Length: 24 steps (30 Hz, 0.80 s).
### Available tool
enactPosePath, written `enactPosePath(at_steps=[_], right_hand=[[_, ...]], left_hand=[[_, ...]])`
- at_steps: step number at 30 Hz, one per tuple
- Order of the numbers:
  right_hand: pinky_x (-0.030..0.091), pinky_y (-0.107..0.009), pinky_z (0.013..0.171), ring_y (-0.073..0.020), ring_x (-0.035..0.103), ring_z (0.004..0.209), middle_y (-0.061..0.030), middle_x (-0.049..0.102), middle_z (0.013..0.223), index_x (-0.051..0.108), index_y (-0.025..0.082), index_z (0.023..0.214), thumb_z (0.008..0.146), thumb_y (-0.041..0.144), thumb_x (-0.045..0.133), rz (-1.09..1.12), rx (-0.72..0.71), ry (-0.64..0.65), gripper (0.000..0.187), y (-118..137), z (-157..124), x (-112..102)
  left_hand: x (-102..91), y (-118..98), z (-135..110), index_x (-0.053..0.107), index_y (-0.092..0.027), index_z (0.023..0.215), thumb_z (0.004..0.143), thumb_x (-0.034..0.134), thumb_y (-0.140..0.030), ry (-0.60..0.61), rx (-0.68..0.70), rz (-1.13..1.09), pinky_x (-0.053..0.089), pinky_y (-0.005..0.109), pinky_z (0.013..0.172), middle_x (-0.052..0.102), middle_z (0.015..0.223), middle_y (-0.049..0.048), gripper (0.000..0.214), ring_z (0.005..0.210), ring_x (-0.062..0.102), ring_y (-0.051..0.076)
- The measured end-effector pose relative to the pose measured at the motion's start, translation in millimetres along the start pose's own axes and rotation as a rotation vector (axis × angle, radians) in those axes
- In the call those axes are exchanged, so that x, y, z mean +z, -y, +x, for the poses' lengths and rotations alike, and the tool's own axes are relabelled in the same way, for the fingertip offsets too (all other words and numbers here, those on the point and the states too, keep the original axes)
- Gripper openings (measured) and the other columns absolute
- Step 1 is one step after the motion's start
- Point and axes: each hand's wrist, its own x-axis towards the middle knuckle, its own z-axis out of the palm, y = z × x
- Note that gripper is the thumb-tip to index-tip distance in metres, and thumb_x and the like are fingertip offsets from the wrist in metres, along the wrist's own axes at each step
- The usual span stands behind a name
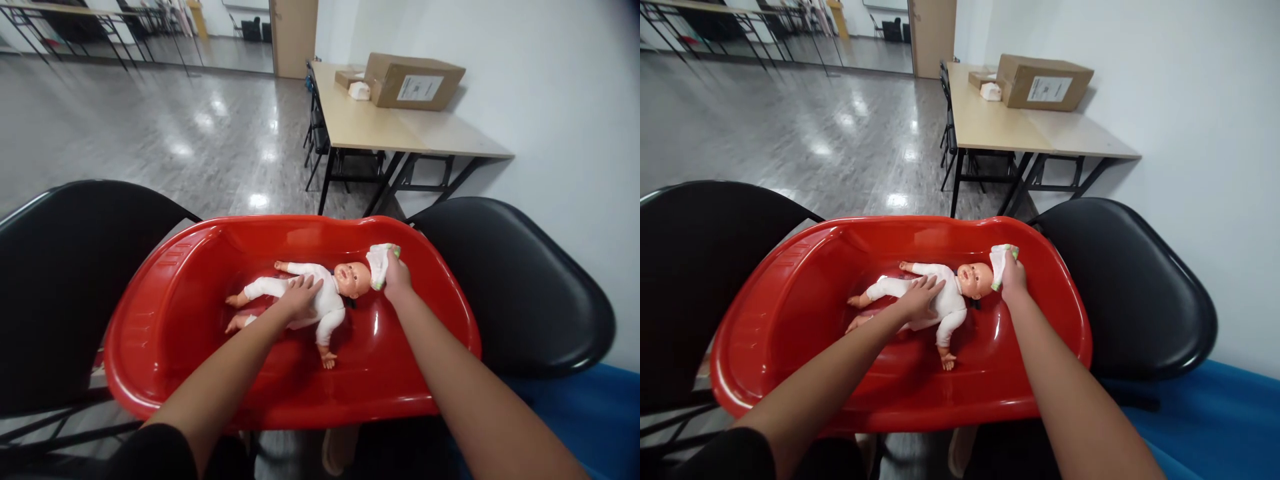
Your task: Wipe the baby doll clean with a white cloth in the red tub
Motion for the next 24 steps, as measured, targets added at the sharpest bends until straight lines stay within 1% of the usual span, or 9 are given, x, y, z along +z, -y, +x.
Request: enactPosePath(at_steps=[3, 7, 10, 12, 15, 17, 19, 21, 24], right_hand=[[0.061, -0.032, 0.074, -0.0232, 0.072, 0.093, -0.0077, 0.073, 0.106, 0.066, 0.017, 0.115, 0.088, 0.049, 0.061, 0.146, 0.049, -0.02, 0.042, 13, -12, -1], [0.061, -0.041, 0.084, -0.0249, 0.07, 0.106, -0.0065, 0.07, 0.12, 0.063, 0.022, 0.12, 0.097, 0.055, 0.042, 0.344, 0.13, 0.144, 0.045, 21, -29, -6], [0.06, -0.045, 0.09, -0.0276, 0.068, 0.11, -0.009, 0.069, 0.12, 0.064, 0.021, 0.117, 0.097, 0.063, 0.038, 0.383, 0.11, 0.251, 0.054, 27, -38, -8], [0.059, -0.046, 0.092, -0.0287, 0.068, 0.112, -0.0099, 0.07, 0.117, 0.065, 0.021, 0.116, 0.095, 0.066, 0.041, 0.354, 0.066, 0.282, 0.055, 32, -43, -7], [0.058, -0.047, 0.094, -0.0285, 0.067, 0.113, -0.0093, 0.07, 0.119, 0.064, 0.022, 0.117, 0.095, 0.065, 0.042, 0.371, 0.055, 0.308, 0.053, 40, -50, -8], [0.059, -0.046, 0.093, -0.0274, 0.068, 0.113, -0.0087, 0.069, 0.121, 0.064, 0.022, 0.119, 0.096, 0.058, 0.044, 0.408, 0.07, 0.287, 0.047, 45, -53, -11], [0.061, -0.045, 0.09, -0.0257, 0.069, 0.108, -0.0079, 0.07, 0.119, 0.063, 0.021, 0.12, 0.094, 0.043, 0.052, 0.394, 0.09, 0.203, 0.036, 49, -52, -17], [0.062, -0.043, 0.086, -0.0245, 0.072, 0.097, -0.0077, 0.071, 0.111, 0.064, 0.019, 0.117, 0.086, 0.028, 0.06, 0.314, 0.107, 0.071, 0.032, 53, -49, -26], [0.064, -0.044, 0.078, -0.0244, 0.073, 0.083, -0.0085, 0.072, 0.098, 0.065, 0.015, 0.11, 0.08, 0.018, 0.064, 0.212, 0.138, -0.05, 0.03, 56, -44, -38]], left_hand=[[-6.3, -8, -8, 0.036, -0.022, 0.159, 0.073, 0.08, -0.04, -0.082, 0.017, -0.257, 0.012, 0.058, 0.125, 0.027, 0.166, 0.0161, 0.098, 0.155, 0.017, 0.039], [-19.1, -32, -22, 0.038, -0.022, 0.156, 0.09, 0.061, -0.059, -0.218, -0.157, -0.978, 0.03, 0.045, 0.123, 0.038, 0.161, 0.0148, 0.079, 0.149, 0.036, 0.03], [-28.2, -51, -30, 0.041, -0.02, 0.15, 0.097, 0.046, -0.06, -0.334, -0.267, -1.521, 0.042, 0.04, 0.115, 0.044, 0.157, 0.0165, 0.066, 0.144, 0.045, 0.026], [-32.3, -60, -35, 0.041, -0.019, 0.147, 0.099, 0.042, -0.059, -0.377, -0.307, -1.678, 0.045, 0.038, 0.112, 0.048, 0.153, 0.0169, 0.062, 0.14, 0.05, 0.024], [-33.2, -67, -44, 0.042, -0.02, 0.145, 0.1, 0.038, -0.057, -0.37, -0.364, -1.694, 0.046, 0.038, 0.111, 0.05, 0.152, 0.0157, 0.059, 0.137, 0.053, 0.024], [-29.4, -67, -50, 0.044, -0.02, 0.145, 0.099, 0.041, -0.055, -0.35, -0.365, -1.599, 0.046, 0.039, 0.111, 0.053, 0.149, 0.0148, 0.058, 0.134, 0.055, 0.024], [-22.4, -64, -55, 0.051, -0.022, 0.14, 0.095, 0.05, -0.052, -0.326, -0.316, -1.354, 0.045, 0.041, 0.111, 0.06, 0.142, 0.013, 0.055, 0.13, 0.058, 0.025], [-14.2, -59, -59, 0.061, -0.021, 0.13, 0.089, 0.059, -0.047, -0.296, -0.229, -1.006, 0.045, 0.043, 0.109, 0.067, 0.13, 0.0112, 0.048, 0.123, 0.061, 0.028], [-5.5, -55, -62, 0.071, -0.018, 0.112, 0.085, 0.061, -0.041, -0.197, -0.136, -0.584, 0.048, 0.044, 0.101, 0.073, 0.109, 0.0096, 0.037, 0.105, 0.066, 0.03]])
